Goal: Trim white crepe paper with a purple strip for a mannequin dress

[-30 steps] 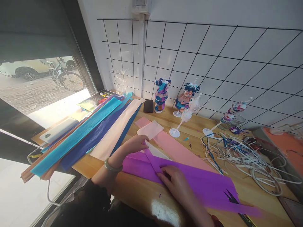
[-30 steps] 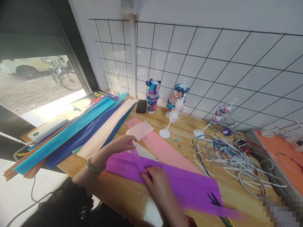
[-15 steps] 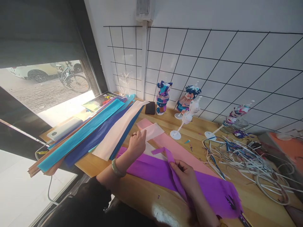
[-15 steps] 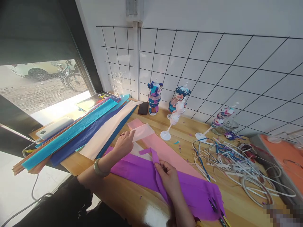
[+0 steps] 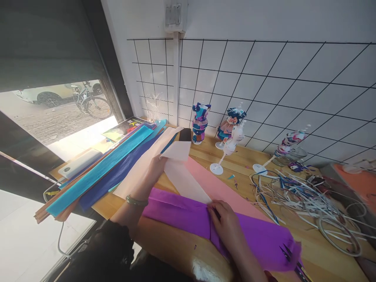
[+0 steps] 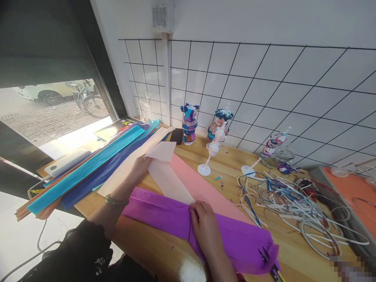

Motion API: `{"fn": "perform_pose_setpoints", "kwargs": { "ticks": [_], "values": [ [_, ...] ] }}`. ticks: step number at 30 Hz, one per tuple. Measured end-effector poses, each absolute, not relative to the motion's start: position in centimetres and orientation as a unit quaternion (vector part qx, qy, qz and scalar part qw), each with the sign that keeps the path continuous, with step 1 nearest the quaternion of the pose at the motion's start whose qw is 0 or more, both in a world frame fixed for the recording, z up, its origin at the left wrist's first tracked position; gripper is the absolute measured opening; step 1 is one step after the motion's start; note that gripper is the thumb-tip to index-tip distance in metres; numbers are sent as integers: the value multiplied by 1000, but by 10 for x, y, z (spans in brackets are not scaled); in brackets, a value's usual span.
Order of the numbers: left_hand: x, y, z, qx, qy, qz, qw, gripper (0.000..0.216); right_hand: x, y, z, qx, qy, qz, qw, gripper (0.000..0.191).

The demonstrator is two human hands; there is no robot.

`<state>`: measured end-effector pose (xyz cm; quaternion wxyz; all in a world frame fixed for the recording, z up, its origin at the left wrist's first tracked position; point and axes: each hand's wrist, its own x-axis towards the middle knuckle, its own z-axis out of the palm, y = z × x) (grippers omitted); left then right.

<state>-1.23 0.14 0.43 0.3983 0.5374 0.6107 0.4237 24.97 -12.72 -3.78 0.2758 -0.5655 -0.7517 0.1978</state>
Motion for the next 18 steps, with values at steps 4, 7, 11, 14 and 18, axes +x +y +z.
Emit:
{"fn": "perform_pose_setpoints", "kwargs": {
  "ticks": [4, 7, 11, 14, 18],
  "values": [
    [-16, 9, 2, 390, 535, 517, 541, 31, 248, -130, -36, -570, -754, 203, 256, 24],
    [-17, 20, -3, 263, 493, 574, 599, 23, 247, -131, -36, -570, -753, 198, 264, 23],
    [-20, 37, -12, 192, 482, 607, 602, 20, 248, -131, -37, -571, -754, 183, 268, 22],
    [-22, 44, -19, 145, 470, 613, 618, 23, 249, -130, -38, -578, -754, 162, 267, 21],
    [-26, 45, -25, 111, 444, 609, 648, 28, 250, -128, -39, -575, -747, 167, 289, 20]
  ]
}}
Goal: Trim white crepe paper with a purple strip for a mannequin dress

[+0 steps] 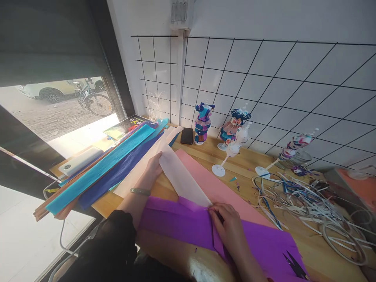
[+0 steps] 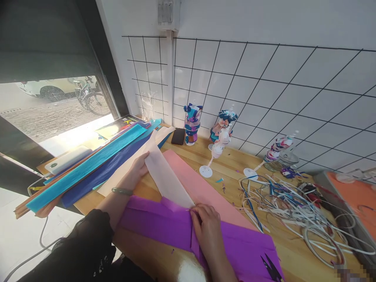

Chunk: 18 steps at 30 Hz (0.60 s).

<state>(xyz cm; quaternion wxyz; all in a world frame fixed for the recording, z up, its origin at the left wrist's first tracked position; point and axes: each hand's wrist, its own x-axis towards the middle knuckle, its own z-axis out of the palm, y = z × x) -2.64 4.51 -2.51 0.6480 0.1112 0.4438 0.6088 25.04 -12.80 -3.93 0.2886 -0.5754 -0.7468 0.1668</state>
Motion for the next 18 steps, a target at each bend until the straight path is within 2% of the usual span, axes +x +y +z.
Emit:
{"fn": "perform_pose_setpoints", "kwargs": {
  "ticks": [5, 11, 18],
  "values": [
    [-34, 42, -27, 137, 383, 616, 675, 37, 249, -125, -42, -572, -721, 225, 320, 23],
    [-39, 44, -21, 208, 359, 640, 646, 46, 247, -122, -43, -578, -705, 263, 316, 26],
    [-42, 46, -19, 218, 330, 647, 652, 52, 243, -122, -29, -583, -628, 349, 379, 33]
  ]
}}
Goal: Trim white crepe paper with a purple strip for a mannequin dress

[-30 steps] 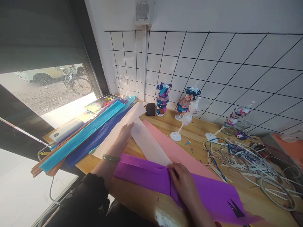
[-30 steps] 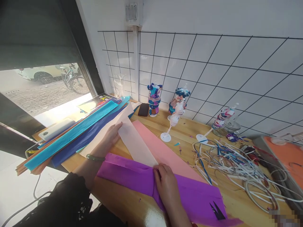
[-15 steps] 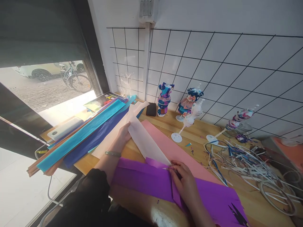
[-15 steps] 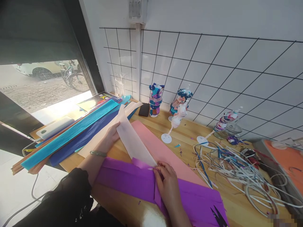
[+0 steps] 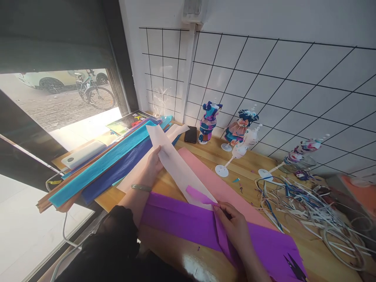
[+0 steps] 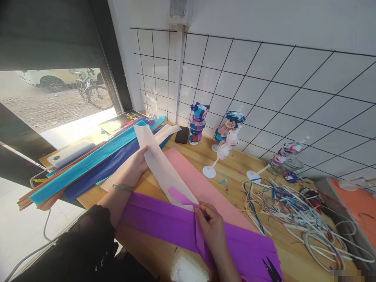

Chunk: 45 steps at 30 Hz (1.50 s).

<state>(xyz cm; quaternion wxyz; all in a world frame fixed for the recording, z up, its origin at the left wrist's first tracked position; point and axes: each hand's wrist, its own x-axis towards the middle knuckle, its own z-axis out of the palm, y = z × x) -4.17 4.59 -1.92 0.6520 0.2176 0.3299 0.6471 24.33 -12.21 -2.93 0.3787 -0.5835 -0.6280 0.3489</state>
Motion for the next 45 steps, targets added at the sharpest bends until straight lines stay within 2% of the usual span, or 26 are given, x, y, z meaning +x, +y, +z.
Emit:
{"fn": "perform_pose_setpoints", "kwargs": {
  "ticks": [5, 15, 20, 28, 33, 39, 45],
  "values": [
    [-43, 42, -25, 180, 290, 648, 681, 46, 248, -123, -10, -595, -575, 395, 399, 35],
    [-15, 32, -23, 157, 325, 578, 732, 22, 312, -115, 50, -676, -478, 383, 408, 33],
    [-1, 21, -24, 209, 329, 511, 766, 25, 354, -112, 59, -735, -468, 344, 352, 37],
    [5, 20, -33, 251, 351, 460, 776, 21, 401, -119, 50, -765, -550, 261, 210, 41],
    [7, 19, -35, 296, 374, 427, 768, 31, 415, -116, 30, -754, -595, 230, 155, 47],
    [9, 17, -34, 306, 398, 411, 761, 36, 432, -109, 6, -743, -622, 197, 150, 48],
    [9, 19, -38, 315, 404, 410, 755, 34, 439, -108, 2, -755, -605, 192, 165, 41]
  ]
}}
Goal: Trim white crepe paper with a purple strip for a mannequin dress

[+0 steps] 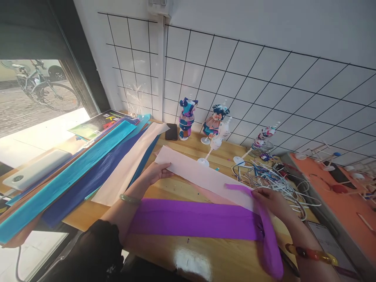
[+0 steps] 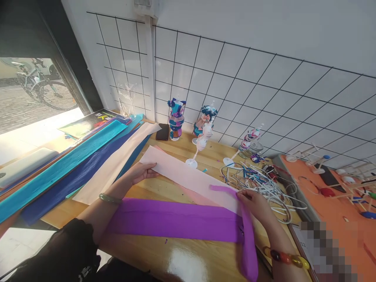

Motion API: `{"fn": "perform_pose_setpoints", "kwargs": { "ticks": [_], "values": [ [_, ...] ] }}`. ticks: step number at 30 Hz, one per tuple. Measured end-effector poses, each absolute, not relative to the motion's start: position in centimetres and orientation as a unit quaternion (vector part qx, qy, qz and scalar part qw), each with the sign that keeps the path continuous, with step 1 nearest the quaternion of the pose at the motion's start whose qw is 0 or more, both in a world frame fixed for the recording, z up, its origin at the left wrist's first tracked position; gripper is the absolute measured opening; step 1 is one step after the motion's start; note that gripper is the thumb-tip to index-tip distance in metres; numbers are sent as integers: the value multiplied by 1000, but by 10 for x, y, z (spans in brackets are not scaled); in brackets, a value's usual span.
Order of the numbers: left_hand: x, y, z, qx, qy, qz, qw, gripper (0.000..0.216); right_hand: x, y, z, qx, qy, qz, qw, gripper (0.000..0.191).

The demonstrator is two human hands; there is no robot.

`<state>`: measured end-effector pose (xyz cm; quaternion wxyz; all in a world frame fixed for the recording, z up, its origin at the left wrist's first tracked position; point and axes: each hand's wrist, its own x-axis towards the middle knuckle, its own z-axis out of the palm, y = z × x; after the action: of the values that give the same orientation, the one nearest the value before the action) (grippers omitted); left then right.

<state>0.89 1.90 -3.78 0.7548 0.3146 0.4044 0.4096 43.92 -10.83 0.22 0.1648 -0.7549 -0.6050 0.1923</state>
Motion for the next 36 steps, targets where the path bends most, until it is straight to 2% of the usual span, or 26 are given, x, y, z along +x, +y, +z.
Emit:
{"fn": "perform_pose_setpoints", "kwargs": {
  "ticks": [8, 18, 20, 24, 26, 30, 34, 36],
  "values": [
    [10, 19, -39, 306, 411, 413, 753, 32, 433, -107, 14, -759, -589, 144, 237, 40],
    [9, 16, -35, 371, 422, 385, 732, 37, 353, -109, 53, -654, -611, 343, 286, 38],
    [4, 16, -31, 421, 452, 426, 661, 40, 340, -108, 55, -639, -606, 372, 293, 38],
    [1, 12, -18, 477, 531, 573, 404, 55, 319, -107, 56, -619, -598, 411, 301, 39],
    [7, 4, -8, 503, 503, 602, 362, 53, 309, -106, 56, -611, -594, 425, 307, 38],
    [28, -20, 8, 636, 383, 515, 429, 42, 285, -103, 54, -575, -594, 464, 318, 33],
    [40, -40, 17, 652, 279, 396, 583, 29, 259, -96, 49, -527, -614, 511, 290, 32],
    [42, -43, 16, 660, 247, 346, 619, 25, 247, -93, 47, -508, -616, 530, 285, 32]
  ]
}}
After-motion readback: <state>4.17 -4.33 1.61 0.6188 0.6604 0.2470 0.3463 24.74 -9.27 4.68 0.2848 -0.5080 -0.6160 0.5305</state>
